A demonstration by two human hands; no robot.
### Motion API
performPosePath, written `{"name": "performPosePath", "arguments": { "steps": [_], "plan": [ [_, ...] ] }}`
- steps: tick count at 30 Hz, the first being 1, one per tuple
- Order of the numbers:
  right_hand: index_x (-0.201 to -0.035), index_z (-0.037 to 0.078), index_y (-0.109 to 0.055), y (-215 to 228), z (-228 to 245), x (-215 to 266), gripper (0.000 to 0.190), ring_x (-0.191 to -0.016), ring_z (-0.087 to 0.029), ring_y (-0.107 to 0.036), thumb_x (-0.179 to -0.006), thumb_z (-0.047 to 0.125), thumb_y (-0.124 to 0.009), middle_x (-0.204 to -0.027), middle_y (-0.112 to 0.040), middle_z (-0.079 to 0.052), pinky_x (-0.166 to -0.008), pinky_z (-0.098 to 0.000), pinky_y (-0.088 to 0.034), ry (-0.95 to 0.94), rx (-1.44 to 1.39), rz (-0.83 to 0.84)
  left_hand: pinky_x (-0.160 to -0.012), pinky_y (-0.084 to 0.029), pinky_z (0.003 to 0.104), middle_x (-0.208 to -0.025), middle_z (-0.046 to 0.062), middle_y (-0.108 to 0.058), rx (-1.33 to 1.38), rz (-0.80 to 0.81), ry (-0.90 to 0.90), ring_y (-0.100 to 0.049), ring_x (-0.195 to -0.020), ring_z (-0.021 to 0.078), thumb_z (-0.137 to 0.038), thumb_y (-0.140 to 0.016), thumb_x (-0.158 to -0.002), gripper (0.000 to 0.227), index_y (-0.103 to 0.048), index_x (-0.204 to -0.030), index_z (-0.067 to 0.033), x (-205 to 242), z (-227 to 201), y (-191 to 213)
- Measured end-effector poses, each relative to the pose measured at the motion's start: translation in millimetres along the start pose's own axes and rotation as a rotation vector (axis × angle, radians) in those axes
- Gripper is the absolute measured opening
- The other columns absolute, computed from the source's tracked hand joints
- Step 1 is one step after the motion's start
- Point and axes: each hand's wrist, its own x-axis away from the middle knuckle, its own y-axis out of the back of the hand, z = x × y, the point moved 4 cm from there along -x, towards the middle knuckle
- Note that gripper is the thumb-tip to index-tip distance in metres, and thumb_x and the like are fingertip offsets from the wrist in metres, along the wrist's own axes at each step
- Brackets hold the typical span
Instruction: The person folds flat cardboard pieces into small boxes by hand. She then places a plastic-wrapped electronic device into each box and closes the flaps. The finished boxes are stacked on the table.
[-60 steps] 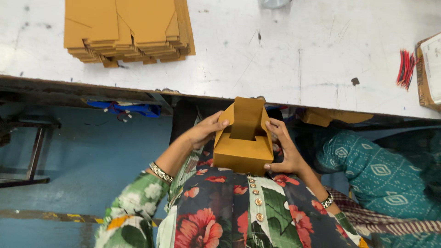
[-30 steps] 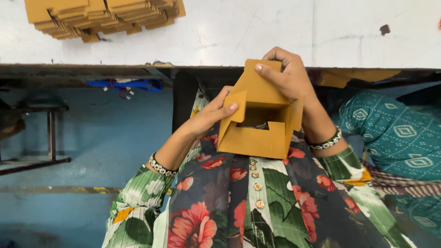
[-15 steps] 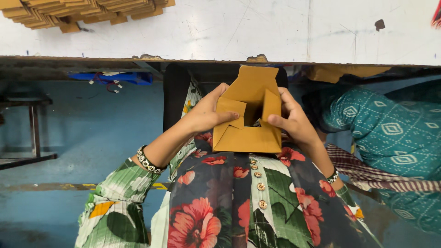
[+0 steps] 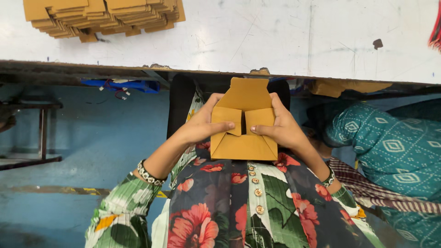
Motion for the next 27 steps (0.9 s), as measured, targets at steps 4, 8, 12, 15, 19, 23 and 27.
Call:
{"name": "performPosePath", "arguments": {
  "steps": [4, 8, 12, 15, 19, 23, 27],
  "plan": [
    [-0.133, 0.006, -0.043, -3.9, -1.5, 4.1, 0.056, -0.110, -0.010, -0.056, -0.085, -0.005, -0.070, -0.117, -0.055, -0.004, -0.092, -0.0274, -0.051, -0.007, -0.020, -0.005, -0.104, -0.048, 0.034, -0.127, 0.013, -0.057, -0.163, 0.069, -0.095, -0.057, -0.124, 0.0198, -0.007, -0.075, -0.086, 0.063, -0.040, -0.138, -0.0046, -3.1, -6.4, 2.1],
    [-0.139, 0.009, -0.041, -2.8, -9.9, 12.5, 0.059, -0.110, -0.008, -0.058, -0.087, -0.004, -0.065, -0.119, -0.059, -0.003, -0.092, -0.0251, -0.051, -0.034, -0.102, -0.076, -0.110, -0.043, 0.036, -0.129, 0.015, -0.048, -0.469, 0.035, -0.224, -0.052, -0.130, 0.0237, -0.006, -0.079, -0.082, 0.068, -0.042, -0.139, -0.0067, -1.8, -17.4, 3.1],
    [-0.129, 0.004, -0.062, 6.3, -2.3, 15.7, 0.038, -0.120, -0.016, -0.058, -0.092, -0.004, -0.063, -0.129, -0.060, -0.010, -0.104, -0.0309, -0.048, 0.295, -0.037, -0.092, -0.123, -0.034, 0.042, -0.147, 0.016, -0.044, -0.320, 0.055, -0.494, -0.042, -0.144, 0.0301, -0.003, -0.073, -0.088, 0.050, -0.060, -0.136, -0.0082, 9.2, -27.9, -9.5],
    [-0.115, 0.004, -0.073, 11.7, 4.4, 19.2, 0.032, -0.126, -0.023, -0.058, -0.086, 0.003, -0.061, -0.136, -0.060, -0.014, -0.110, -0.0354, -0.045, 0.388, -0.074, 0.025, -0.123, -0.033, 0.044, -0.150, 0.015, -0.047, -0.294, 0.133, -0.490, -0.042, -0.146, 0.0310, -0.007, -0.074, -0.085, 0.038, -0.071, -0.123, -0.0097, 14.1, -30.1, -8.9],
    [-0.109, 0.007, -0.075, 8.0, 21.5, 17.1, 0.034, -0.125, -0.027, -0.059, -0.080, 0.022, -0.080, -0.135, -0.058, -0.015, -0.106, -0.0375, -0.047, 0.350, 0.148, 0.057, -0.116, -0.038, 0.041, -0.142, 0.013, -0.050, -0.417, 0.081, -0.357, -0.049, -0.138, 0.0301, -0.022, -0.077, -0.085, 0.027, -0.074, -0.110, -0.0109, 18.2, -34.4, -3.7],
    [-0.118, 0.007, -0.063, 2.8, 41.4, 2.5, 0.065, -0.108, -0.028, -0.062, -0.067, 0.037, -0.090, -0.115, -0.059, -0.011, -0.090, -0.0371, -0.051, 0.098, 0.651, -0.015, -0.092, -0.051, 0.042, -0.123, 0.013, -0.053, -0.742, -0.013, -0.123, -0.061, -0.112, 0.0339, -0.036, -0.087, -0.075, 0.056, -0.057, -0.116, -0.0122, 6.6, -38.0, -8.3],
    [-0.128, 0.013, -0.059, -9.9, 59.0, -12.2, 0.075, -0.105, -0.032, -0.061, -0.065, 0.041, -0.087, -0.113, -0.057, -0.010, -0.082, -0.0436, -0.050, 0.014, 0.913, 0.051, -0.080, -0.053, 0.047, -0.117, 0.015, -0.054, -0.943, 0.018, -0.095, -0.064, -0.103, 0.0398, -0.035, -0.087, -0.070, 0.074, -0.046, -0.129, -0.0164, -6.5, -49.9, -12.8]
  ]
}}
